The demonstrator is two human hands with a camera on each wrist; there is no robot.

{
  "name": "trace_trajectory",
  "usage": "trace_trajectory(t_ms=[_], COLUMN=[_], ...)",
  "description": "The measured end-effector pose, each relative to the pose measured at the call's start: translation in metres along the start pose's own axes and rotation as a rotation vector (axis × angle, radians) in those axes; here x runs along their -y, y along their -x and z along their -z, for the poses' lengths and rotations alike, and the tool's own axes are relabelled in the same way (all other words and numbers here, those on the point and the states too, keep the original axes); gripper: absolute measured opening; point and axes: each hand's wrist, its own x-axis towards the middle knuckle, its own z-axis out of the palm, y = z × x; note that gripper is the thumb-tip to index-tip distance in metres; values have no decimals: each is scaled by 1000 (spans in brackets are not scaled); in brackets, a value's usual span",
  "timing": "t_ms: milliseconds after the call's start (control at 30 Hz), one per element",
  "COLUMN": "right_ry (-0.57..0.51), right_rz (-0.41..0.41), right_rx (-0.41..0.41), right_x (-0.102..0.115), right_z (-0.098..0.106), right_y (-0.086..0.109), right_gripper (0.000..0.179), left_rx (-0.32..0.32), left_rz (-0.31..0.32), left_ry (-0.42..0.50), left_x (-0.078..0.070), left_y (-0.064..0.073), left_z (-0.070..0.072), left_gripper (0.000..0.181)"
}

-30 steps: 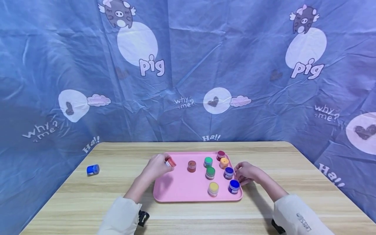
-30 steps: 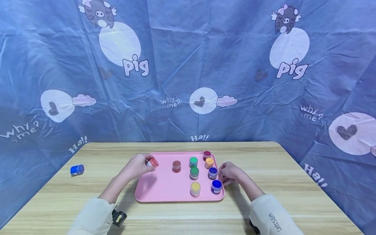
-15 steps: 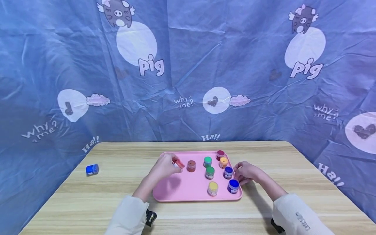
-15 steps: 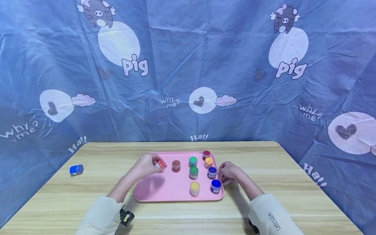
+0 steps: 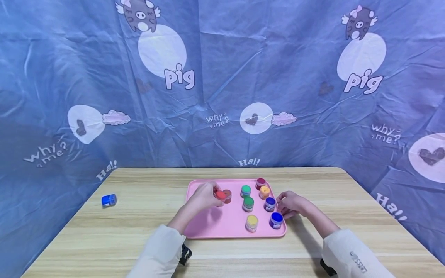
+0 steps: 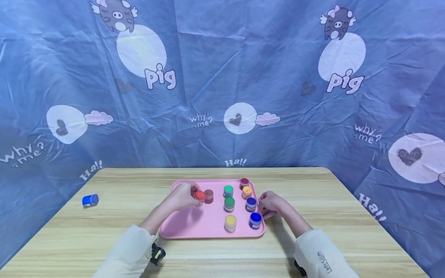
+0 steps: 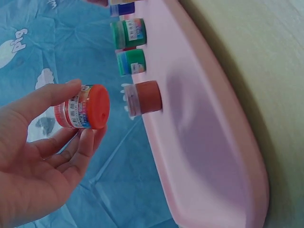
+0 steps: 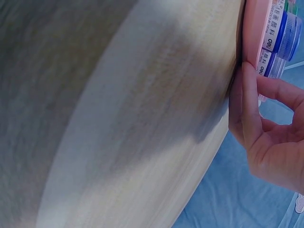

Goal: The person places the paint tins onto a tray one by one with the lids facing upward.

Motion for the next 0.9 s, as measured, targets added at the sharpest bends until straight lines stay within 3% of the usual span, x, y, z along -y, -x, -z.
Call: trace_trajectory(t_ms=[167, 500, 667, 900], right_ry=[-6, -5, -10, -33], right_rz=[9, 4, 5, 9], right_rx=[5, 9, 15, 24], right_x=[-1, -1, -1, -2], right_z=[0, 1, 1, 1], right_y=[0, 0, -1, -2], right_gripper=[19, 18, 19, 20], left_rx=[34, 95, 119, 149], left_rz=[31, -45, -57, -53], left_ry=[3, -80, -119, -106], left_x=[-1, -1, -3, -6], left_y=[-3, -4, -4, -2], left_z=[-8, -23, -29, -33], left_gripper=[32, 31, 31, 34])
